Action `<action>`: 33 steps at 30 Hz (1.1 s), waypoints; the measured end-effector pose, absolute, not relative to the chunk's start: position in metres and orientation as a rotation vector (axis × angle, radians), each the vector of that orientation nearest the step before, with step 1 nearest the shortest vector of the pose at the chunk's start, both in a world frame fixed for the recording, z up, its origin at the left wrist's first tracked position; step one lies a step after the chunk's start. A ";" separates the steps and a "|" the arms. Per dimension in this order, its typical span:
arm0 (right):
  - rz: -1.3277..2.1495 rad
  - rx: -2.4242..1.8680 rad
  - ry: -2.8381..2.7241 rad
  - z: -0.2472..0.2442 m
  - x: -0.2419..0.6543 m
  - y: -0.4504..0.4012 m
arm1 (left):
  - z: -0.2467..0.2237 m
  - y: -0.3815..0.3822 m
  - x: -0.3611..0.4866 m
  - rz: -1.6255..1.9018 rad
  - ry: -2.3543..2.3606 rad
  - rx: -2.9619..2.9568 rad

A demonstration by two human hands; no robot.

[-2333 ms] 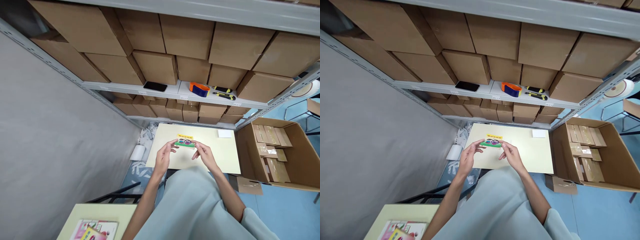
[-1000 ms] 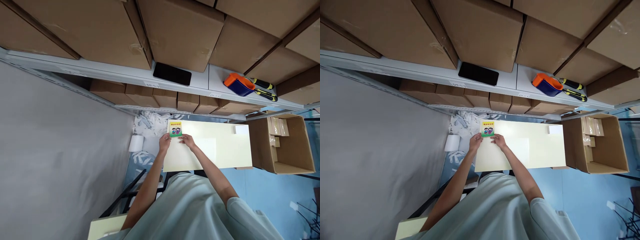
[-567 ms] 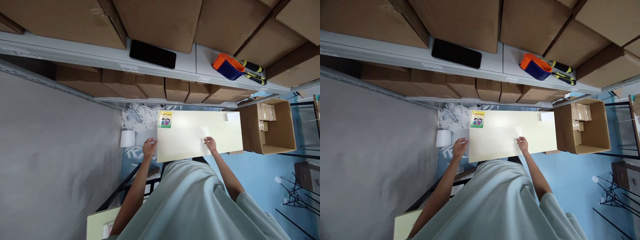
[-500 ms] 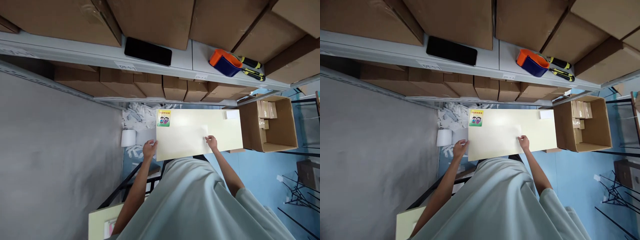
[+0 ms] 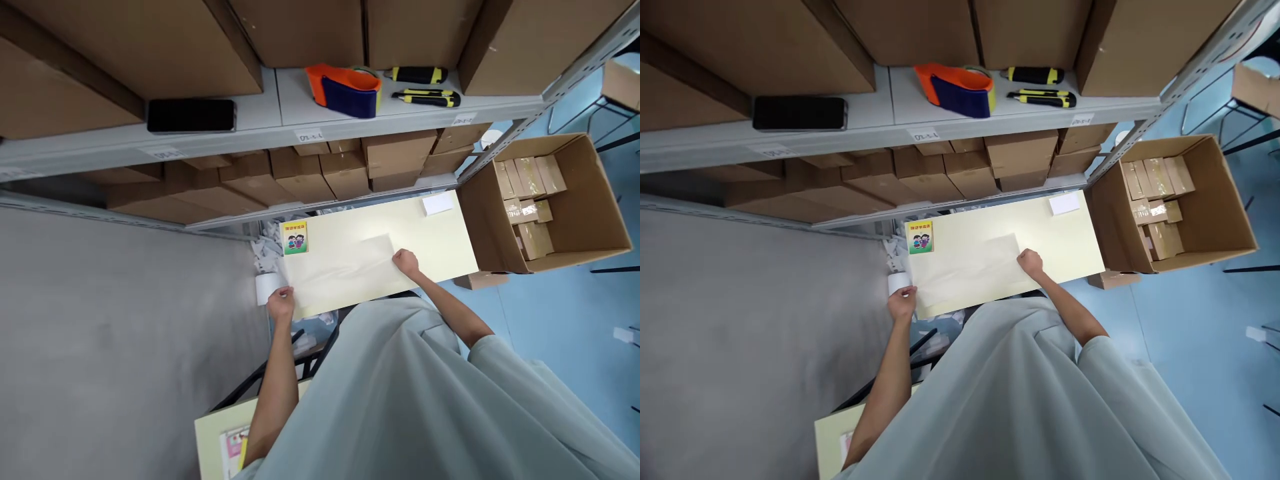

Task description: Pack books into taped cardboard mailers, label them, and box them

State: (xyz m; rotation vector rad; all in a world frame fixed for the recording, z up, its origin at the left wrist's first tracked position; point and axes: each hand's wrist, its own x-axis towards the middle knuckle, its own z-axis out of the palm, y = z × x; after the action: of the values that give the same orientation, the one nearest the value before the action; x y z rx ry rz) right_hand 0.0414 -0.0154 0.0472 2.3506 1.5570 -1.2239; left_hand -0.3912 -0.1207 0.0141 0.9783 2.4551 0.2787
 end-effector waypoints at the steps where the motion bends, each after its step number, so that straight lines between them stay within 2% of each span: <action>1: -1.236 2.353 1.576 0.051 0.052 -0.015 | 0.019 -0.120 -0.384 0.287 2.469 0.970; 9: -1.243 2.467 1.599 0.078 0.156 -0.012 | 0.046 -0.108 -0.312 0.343 2.424 1.036; 17: -1.144 2.565 1.478 0.072 0.228 -0.008 | 0.032 -0.090 -0.245 0.275 2.295 1.113; 25: -1.079 2.560 1.354 0.045 0.237 -0.005 | 0.013 -0.087 -0.226 0.172 2.255 1.168; 33: -1.042 2.474 1.350 0.050 0.210 0.005 | 0.004 -0.096 -0.254 0.177 2.182 1.225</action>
State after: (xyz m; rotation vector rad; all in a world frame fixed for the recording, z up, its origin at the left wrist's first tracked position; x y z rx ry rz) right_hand 0.2098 0.0047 0.0502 2.4738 1.3501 -1.0416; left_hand -0.2539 -0.0962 0.0043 1.2247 2.1816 0.1773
